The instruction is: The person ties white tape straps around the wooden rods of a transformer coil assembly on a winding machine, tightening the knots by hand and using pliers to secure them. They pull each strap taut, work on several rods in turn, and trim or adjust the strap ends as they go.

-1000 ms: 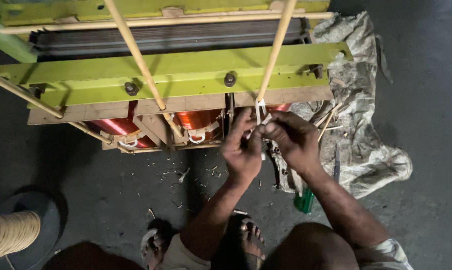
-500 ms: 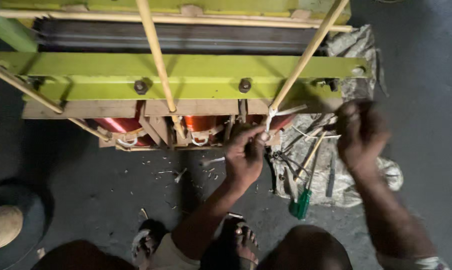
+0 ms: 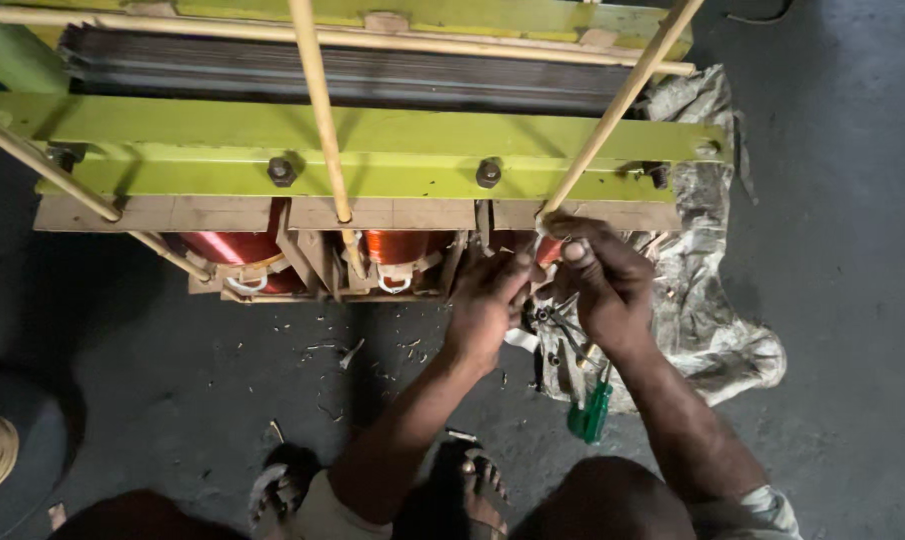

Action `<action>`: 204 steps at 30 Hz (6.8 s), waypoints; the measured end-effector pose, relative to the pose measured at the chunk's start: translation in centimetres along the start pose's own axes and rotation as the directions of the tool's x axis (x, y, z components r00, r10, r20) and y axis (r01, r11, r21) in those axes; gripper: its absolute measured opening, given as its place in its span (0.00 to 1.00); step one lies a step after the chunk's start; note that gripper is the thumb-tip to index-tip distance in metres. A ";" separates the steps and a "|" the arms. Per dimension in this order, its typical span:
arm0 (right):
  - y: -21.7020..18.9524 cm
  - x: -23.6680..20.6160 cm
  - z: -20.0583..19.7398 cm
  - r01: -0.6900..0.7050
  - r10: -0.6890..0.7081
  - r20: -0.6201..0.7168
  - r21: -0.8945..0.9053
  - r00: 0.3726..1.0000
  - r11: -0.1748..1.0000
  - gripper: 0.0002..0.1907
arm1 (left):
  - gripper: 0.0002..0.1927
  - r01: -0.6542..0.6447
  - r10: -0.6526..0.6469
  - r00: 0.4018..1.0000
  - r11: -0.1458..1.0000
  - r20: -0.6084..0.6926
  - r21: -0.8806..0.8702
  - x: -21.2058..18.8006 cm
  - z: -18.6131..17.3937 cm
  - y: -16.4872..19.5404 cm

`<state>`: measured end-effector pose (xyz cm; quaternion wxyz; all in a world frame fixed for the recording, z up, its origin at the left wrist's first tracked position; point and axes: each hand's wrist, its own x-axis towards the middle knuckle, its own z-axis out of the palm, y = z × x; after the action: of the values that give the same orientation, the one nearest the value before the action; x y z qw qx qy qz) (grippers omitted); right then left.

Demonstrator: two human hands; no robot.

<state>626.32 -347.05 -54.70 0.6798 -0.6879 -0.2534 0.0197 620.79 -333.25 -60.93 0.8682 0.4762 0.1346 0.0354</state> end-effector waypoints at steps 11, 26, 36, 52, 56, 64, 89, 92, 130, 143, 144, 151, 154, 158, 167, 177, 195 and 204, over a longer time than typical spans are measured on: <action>-2.2 7.5 -4.6 0.846 -0.033 0.906 -0.380 0.421 0.374 0.09 | 0.11 0.299 -0.128 0.947 0.692 0.296 -0.657 2.4 -0.5 -0.6; -2.2 0.0 -2.2 0.585 -0.424 0.408 -0.483 0.808 0.651 0.19 | 0.17 0.139 -0.026 0.951 0.927 0.309 -0.350 1.0 0.0 2.2; 1.6 -2.7 1.2 -0.060 0.060 -0.070 0.009 0.996 0.998 0.15 | 0.13 0.034 0.086 0.955 0.920 0.286 -0.389 0.9 0.6 1.4; 0.5 -1.1 0.2 0.393 -0.488 0.060 -0.681 0.871 0.618 0.09 | 0.10 0.122 -0.049 0.978 0.922 0.202 -0.368 2.0 0.4 0.4; 0.4 -0.8 1.3 0.249 -0.311 -0.117 -0.372 0.943 0.894 0.08 | 0.10 0.155 -0.085 0.975 0.921 0.205 -0.358 2.1 -0.1 0.3; -1.6 -0.9 0.9 0.345 -0.300 0.195 -0.716 0.934 0.608 0.16 | 0.07 0.027 0.034 0.991 0.894 0.128 -0.447 -0.2 0.1 0.8; -4.1 8.0 -5.4 0.653 -0.164 0.686 -0.551 0.709 0.520 0.07 | 0.07 -0.951 0.947 0.260 0.218 0.189 0.219 2.5 2.3 -1.0; -4.0 8.3 -5.6 0.673 -0.055 0.729 -0.597 0.682 0.435 0.06 | 0.11 -0.793 0.733 0.595 0.604 0.330 0.087 3.4 1.2 -0.6; 30.6 -11.7 -14.0 -0.170 0.607 -0.049 -0.975 0.793 0.144 0.14 | 0.12 -0.574 0.625 0.778 0.671 0.057 0.470 0.2 2.7 -0.1; 9.4 -5.3 -13.0 0.298 -0.105 0.419 -0.429 0.902 0.852 0.11 | 0.04 -0.671 0.807 0.576 0.377 0.129 0.639 1.0 3.5 1.2; 8.3 -4.1 -12.9 0.229 -0.017 0.430 -0.447 0.903 0.865 0.12 | 0.04 -0.676 0.821 0.552 0.337 0.147 0.655 0.7 3.3 1.0; 4.4 0.4 -10.9 0.055 0.223 0.511 -0.473 0.830 0.879 0.14 | 0.05 -0.629 0.702 0.703 0.543 0.110 0.556 2.3 2.4 -0.1; 3.3 1.5 -9.9 0.112 0.181 0.603 -0.415 0.777 0.903 0.16 | 0.06 -0.615 0.624 0.780 0.744 0.058 0.262 2.6 2.5 -1.0; 1.7 2.2 -9.1 0.153 0.229 0.587 -0.528 0.776 0.835 0.19 | 0.05 -0.625 0.644 0.763 0.707 0.064 0.330 2.3 2.3 -1.2; -1.0 2.8 -8.6 0.658 -0.070 0.726 -0.574 0.685 0.487 0.08 | 0.06 -0.727 0.789 0.603 0.487 0.113 0.484 2.2 2.3 -0.1; -1.5 1.2 -5.5 0.338 0.145 0.374 -0.915 0.916 0.221 0.31 | 0.07 -0.758 0.802 0.582 0.476 0.133 0.446 3.3 1.9 -0.5; 25.5 -11.4 -14.0 -0.349 0.758 -0.143 -0.930 0.637 0.118 0.22 | 0.08 -0.694 0.711 0.671 0.501 0.211 0.518 -5.3 -1.2 -3.8; 17.7 -12.9 -4.9 -0.010 0.046 0.355 -0.103 0.934 0.995 0.48 | 0.09 -0.558 0.489 0.818 0.544 0.304 0.627 -5.6 -2.8 -4.9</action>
<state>622.59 -355.47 -75.15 0.5871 -0.7094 -0.3636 0.1412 614.38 -334.70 -65.30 0.5800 0.7833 -0.0510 0.2179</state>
